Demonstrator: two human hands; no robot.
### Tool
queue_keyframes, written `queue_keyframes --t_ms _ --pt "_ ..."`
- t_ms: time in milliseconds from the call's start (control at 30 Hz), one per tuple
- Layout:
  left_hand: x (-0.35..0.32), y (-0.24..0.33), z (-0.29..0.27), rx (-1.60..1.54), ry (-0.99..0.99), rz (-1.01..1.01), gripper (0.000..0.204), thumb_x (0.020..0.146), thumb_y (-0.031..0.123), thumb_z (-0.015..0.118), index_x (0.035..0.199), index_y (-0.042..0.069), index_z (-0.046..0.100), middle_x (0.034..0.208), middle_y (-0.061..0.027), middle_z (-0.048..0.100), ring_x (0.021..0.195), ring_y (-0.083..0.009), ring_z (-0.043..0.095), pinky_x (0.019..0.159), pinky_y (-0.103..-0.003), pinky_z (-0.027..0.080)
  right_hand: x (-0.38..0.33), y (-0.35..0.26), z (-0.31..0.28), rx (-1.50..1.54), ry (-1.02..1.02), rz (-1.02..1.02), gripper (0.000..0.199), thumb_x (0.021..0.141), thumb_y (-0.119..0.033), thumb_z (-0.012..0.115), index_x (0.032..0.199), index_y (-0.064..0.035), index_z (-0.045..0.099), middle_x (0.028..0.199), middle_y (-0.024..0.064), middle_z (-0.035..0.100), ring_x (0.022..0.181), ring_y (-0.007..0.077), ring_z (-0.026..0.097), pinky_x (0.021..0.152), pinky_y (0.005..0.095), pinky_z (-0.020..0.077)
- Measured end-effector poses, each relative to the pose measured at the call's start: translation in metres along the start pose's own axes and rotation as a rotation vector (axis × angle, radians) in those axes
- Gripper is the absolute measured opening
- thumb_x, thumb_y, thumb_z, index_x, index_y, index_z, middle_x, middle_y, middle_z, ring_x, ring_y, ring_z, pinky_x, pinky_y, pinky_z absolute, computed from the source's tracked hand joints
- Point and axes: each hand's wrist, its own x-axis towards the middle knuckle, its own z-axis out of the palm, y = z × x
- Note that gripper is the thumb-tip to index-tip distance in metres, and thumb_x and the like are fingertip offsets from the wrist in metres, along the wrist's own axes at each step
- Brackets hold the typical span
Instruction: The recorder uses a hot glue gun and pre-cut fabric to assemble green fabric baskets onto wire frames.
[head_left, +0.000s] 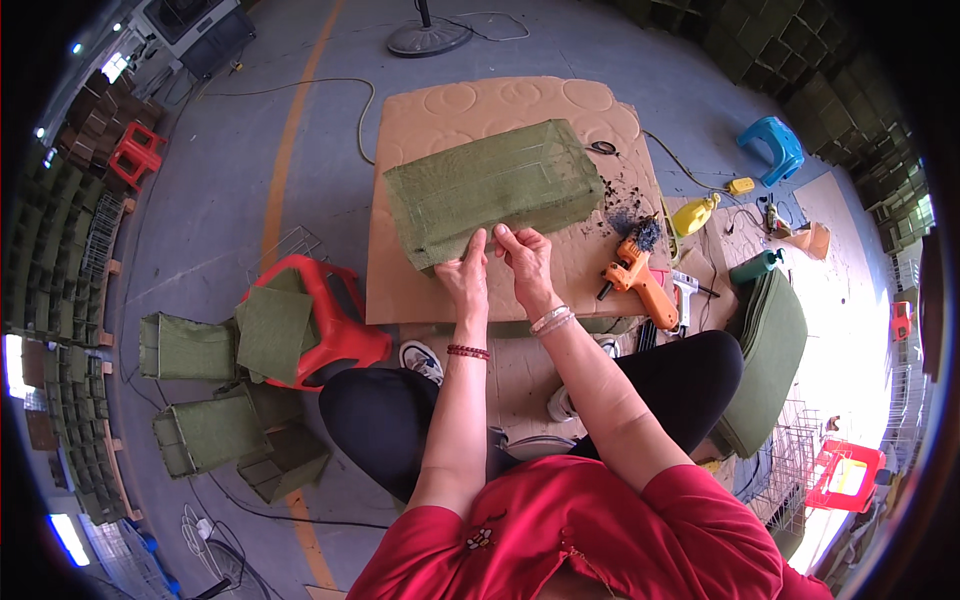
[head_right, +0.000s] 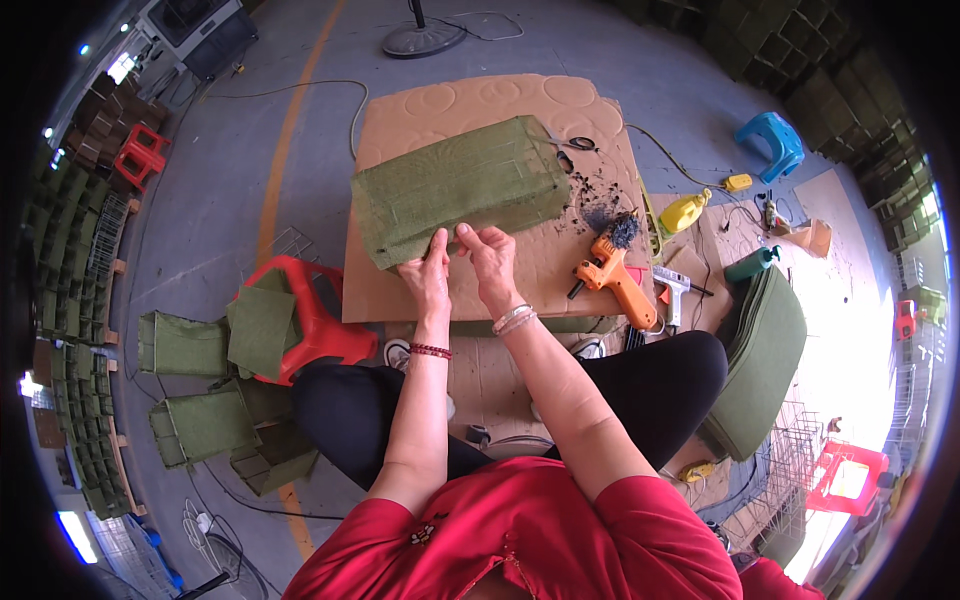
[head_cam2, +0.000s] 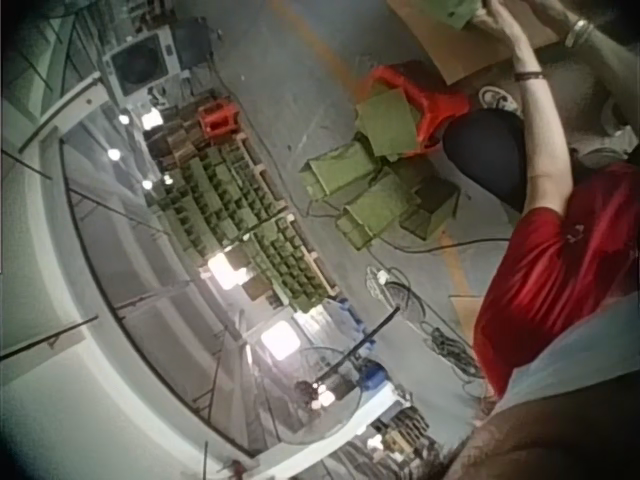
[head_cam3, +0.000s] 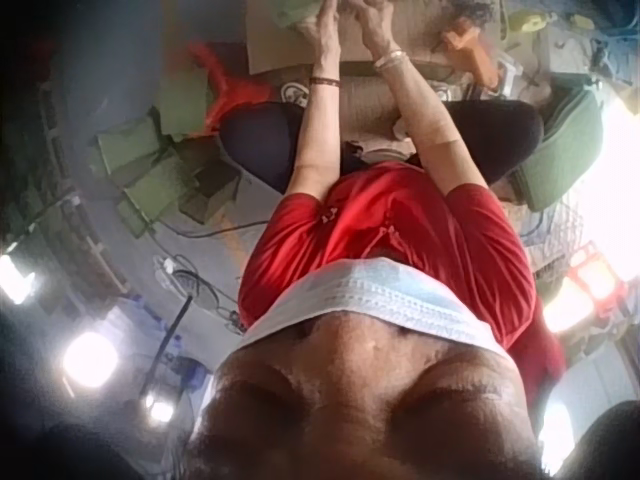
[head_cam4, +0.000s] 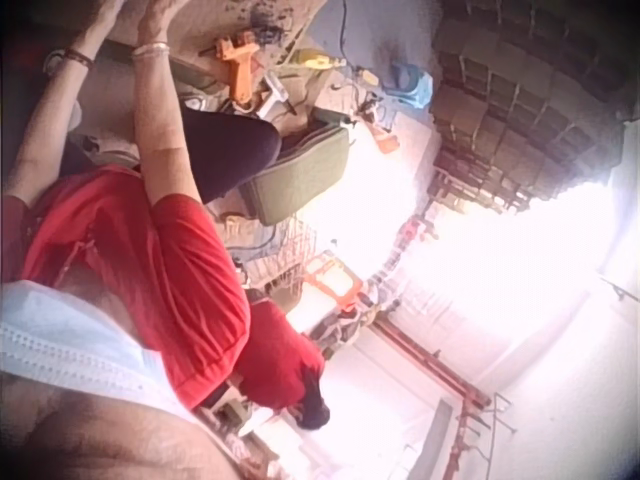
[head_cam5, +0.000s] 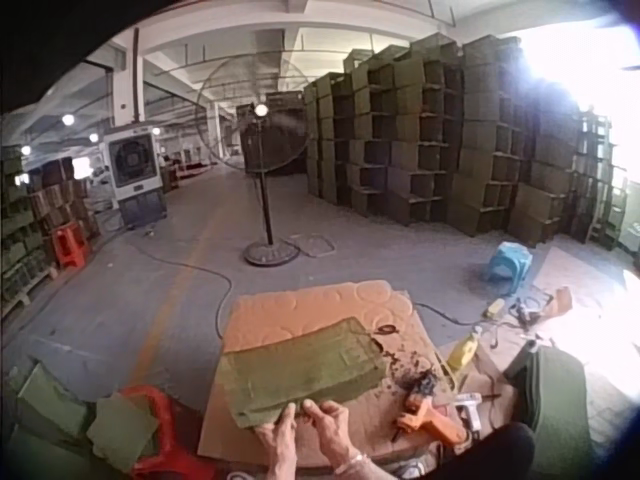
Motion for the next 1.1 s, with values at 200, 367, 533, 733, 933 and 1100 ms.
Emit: queue_keyframes --t_ms 200,367,533,733,933,1100 --pt "-0.003 0.006 -0.002 0.001 -0.006 0.006 0.013 0.087 0.013 0.074 0.085 0.006 0.063 0.066 0.0041 0.056 0.049 -0.0027 0.045 0.040 -0.019 0.031 0.005 -0.007 -0.020 0.173 -0.003 0.063 0.022 0.088 -0.020 0.073 0.073 -0.0073 0.065 0.064 0.0013 0.062 0.049 0.0030 0.041 0.045 0.0185 0.0271" --pt "-0.002 0.005 -0.001 0.024 -0.032 0.038 0.013 0.087 0.013 0.073 0.087 0.006 0.063 0.068 0.0036 0.056 0.049 -0.0032 0.045 0.040 -0.019 0.033 0.012 -0.010 -0.019 0.127 0.008 0.031 0.021 0.088 -0.019 0.073 0.072 -0.0079 0.065 0.063 0.0021 0.063 0.048 0.0023 0.039 0.044 0.0193 0.0246" --pt "-0.002 0.002 -0.001 0.006 -0.036 0.078 0.019 0.088 0.016 0.073 0.078 0.005 0.061 0.059 0.0026 0.054 0.045 -0.0037 0.043 0.039 -0.020 0.030 0.013 -0.009 -0.019 0.072 -0.014 -0.013 0.021 0.089 -0.020 0.073 0.072 -0.0082 0.066 0.062 0.0023 0.063 0.046 0.0022 0.036 0.043 0.0199 0.0233" --pt "-0.010 -0.002 0.023 -0.047 -0.090 -0.051 0.025 0.089 0.019 0.072 0.071 0.007 0.060 0.058 0.0029 0.054 0.046 -0.0035 0.044 0.041 -0.021 0.030 0.014 -0.013 -0.020 0.116 -0.044 0.019 0.022 0.088 -0.022 0.074 0.073 -0.0085 0.066 0.063 0.0030 0.064 0.045 0.0023 0.036 0.043 0.0199 0.0238" --pt "-0.005 -0.009 0.015 0.033 -0.100 -0.010 0.022 0.088 0.023 0.075 0.078 0.008 0.061 0.059 0.0035 0.052 0.046 -0.0043 0.042 0.040 -0.020 0.029 0.019 -0.016 -0.039 0.172 0.026 0.012 0.022 0.087 -0.020 0.075 0.072 -0.0094 0.062 0.065 0.0025 0.062 0.048 0.0032 0.041 0.045 0.0191 0.0271" --pt "-0.004 -0.013 0.015 0.025 -0.114 0.022 0.022 0.088 0.023 0.074 0.077 0.009 0.061 0.058 0.0040 0.051 0.047 -0.0041 0.043 0.041 -0.020 0.030 0.022 -0.014 -0.036 0.139 0.075 -0.022 0.025 0.087 -0.020 0.075 0.071 -0.0100 0.060 0.064 0.0029 0.062 0.049 0.0033 0.041 0.046 0.0195 0.0273"
